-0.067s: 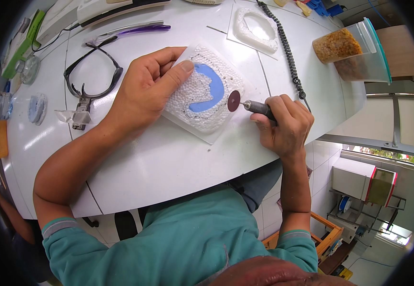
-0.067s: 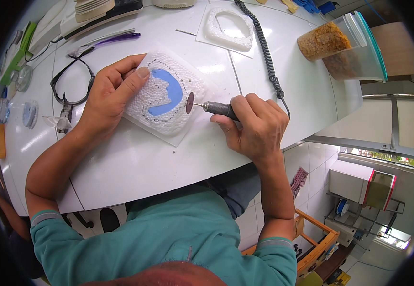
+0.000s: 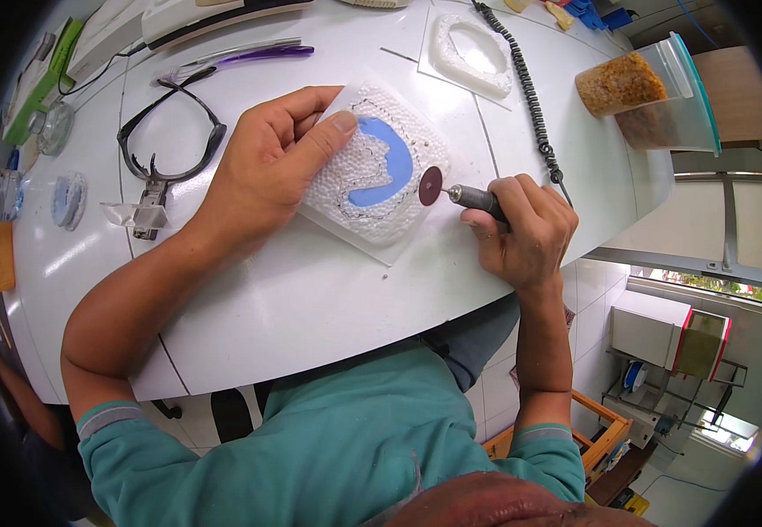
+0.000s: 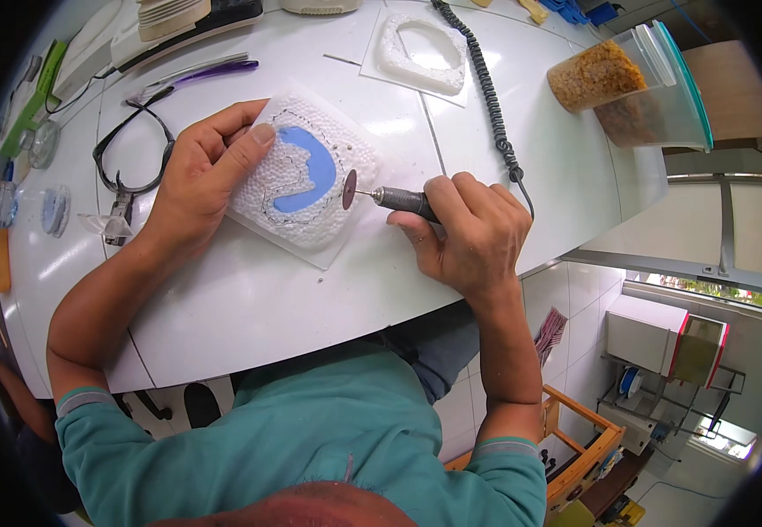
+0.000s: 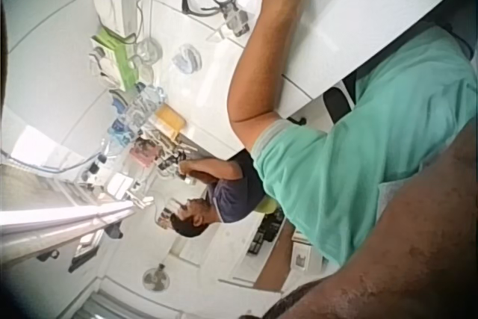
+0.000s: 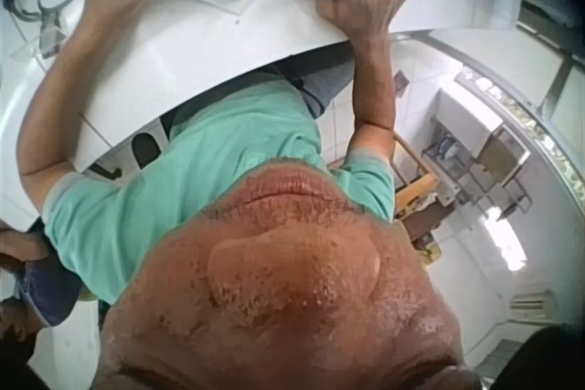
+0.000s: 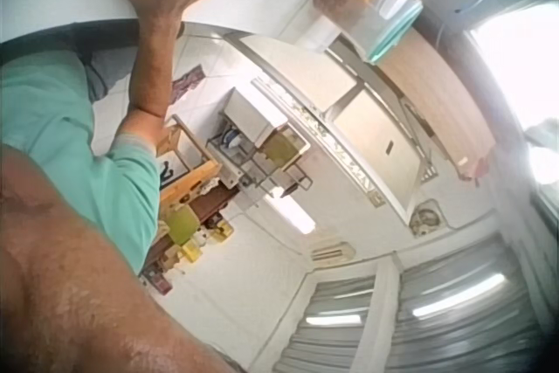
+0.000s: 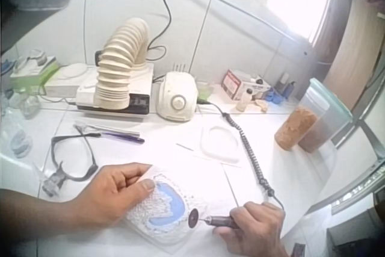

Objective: The person uses a rotary tool with a cutting disk to trim the edges of a blue dental arch model held on a white block, then uses a metal probe to scrape the inner surface of the model.

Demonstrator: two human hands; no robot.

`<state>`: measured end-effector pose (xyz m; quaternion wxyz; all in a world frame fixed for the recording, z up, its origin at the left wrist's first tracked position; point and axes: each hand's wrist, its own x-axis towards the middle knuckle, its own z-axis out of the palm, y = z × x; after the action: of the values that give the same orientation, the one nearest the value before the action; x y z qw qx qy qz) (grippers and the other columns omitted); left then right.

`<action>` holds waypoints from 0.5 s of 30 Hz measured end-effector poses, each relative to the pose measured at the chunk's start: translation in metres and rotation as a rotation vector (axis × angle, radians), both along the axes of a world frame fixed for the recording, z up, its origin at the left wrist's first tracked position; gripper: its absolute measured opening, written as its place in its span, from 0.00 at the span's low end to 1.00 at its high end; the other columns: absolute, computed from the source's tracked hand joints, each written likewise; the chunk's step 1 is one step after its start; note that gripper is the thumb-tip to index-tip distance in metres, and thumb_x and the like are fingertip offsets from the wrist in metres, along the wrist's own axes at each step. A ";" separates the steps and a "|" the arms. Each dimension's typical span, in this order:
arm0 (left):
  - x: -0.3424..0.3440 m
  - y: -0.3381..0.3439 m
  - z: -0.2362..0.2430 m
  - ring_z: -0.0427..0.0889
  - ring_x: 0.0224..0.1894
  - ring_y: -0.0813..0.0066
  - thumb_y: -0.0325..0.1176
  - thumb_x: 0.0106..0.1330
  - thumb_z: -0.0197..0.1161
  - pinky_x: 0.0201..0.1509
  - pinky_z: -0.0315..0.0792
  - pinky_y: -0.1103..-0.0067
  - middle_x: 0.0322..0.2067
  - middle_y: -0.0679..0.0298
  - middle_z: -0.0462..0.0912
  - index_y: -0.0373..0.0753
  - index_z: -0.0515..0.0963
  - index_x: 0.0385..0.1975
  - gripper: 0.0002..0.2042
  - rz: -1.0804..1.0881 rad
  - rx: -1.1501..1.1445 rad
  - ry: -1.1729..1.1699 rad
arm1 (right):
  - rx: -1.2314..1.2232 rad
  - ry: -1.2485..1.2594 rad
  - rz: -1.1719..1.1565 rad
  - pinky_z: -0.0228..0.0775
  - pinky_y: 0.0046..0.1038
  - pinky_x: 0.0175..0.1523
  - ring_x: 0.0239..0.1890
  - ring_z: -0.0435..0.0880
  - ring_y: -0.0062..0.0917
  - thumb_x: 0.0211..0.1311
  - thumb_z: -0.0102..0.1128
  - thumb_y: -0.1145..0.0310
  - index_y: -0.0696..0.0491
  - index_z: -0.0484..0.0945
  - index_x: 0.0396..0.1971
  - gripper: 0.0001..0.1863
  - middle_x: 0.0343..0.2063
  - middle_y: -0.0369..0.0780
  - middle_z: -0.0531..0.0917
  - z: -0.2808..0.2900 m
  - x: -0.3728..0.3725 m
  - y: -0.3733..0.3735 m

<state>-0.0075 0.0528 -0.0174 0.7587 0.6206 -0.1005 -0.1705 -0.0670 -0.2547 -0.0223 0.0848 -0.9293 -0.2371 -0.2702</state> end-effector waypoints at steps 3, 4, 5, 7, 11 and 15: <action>-0.001 0.000 -0.001 0.88 0.47 0.83 0.33 0.86 0.63 0.56 0.82 0.82 0.48 0.61 0.92 0.25 0.80 0.67 0.19 0.007 -0.009 0.002 | -0.004 0.008 -0.008 0.57 0.33 0.25 0.16 0.65 0.28 0.68 0.72 0.35 0.50 0.76 0.23 0.32 0.18 0.34 0.69 0.002 -0.002 0.002; -0.001 0.000 0.000 0.88 0.47 0.83 0.33 0.86 0.63 0.56 0.82 0.82 0.48 0.61 0.92 0.25 0.80 0.67 0.19 0.007 -0.008 0.002 | -0.006 0.014 -0.014 0.57 0.33 0.25 0.16 0.65 0.29 0.68 0.72 0.35 0.50 0.76 0.23 0.32 0.18 0.34 0.69 0.002 -0.002 0.002; -0.001 -0.001 -0.001 0.88 0.47 0.83 0.33 0.86 0.63 0.56 0.82 0.82 0.48 0.61 0.92 0.25 0.80 0.67 0.19 0.008 -0.014 0.007 | -0.007 0.014 -0.015 0.57 0.33 0.25 0.16 0.65 0.29 0.68 0.72 0.35 0.50 0.76 0.23 0.32 0.18 0.34 0.69 0.002 -0.002 0.002; -0.001 -0.001 -0.001 0.87 0.47 0.84 0.33 0.86 0.63 0.56 0.82 0.82 0.48 0.62 0.92 0.25 0.80 0.67 0.19 0.008 -0.020 0.012 | -0.007 -0.003 -0.015 0.57 0.33 0.25 0.16 0.65 0.28 0.68 0.72 0.34 0.50 0.76 0.23 0.32 0.17 0.34 0.69 0.000 -0.001 0.001; -0.001 -0.001 0.000 0.88 0.47 0.84 0.33 0.86 0.63 0.56 0.83 0.82 0.47 0.61 0.92 0.25 0.80 0.67 0.19 0.006 0.014 -0.002 | 0.004 -0.007 -0.020 0.56 0.32 0.24 0.16 0.65 0.28 0.68 0.72 0.34 0.50 0.76 0.23 0.33 0.17 0.34 0.68 -0.002 -0.002 0.002; -0.002 -0.001 0.000 0.88 0.47 0.83 0.33 0.86 0.63 0.56 0.83 0.82 0.48 0.61 0.92 0.25 0.79 0.67 0.19 0.014 0.005 0.003 | -0.002 0.000 -0.021 0.56 0.32 0.24 0.15 0.64 0.27 0.68 0.72 0.34 0.50 0.77 0.23 0.33 0.17 0.34 0.68 -0.001 -0.002 0.003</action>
<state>-0.0097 0.0521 -0.0176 0.7586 0.6228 -0.0946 -0.1663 -0.0686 -0.2521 -0.0231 0.0813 -0.9318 -0.2276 -0.2709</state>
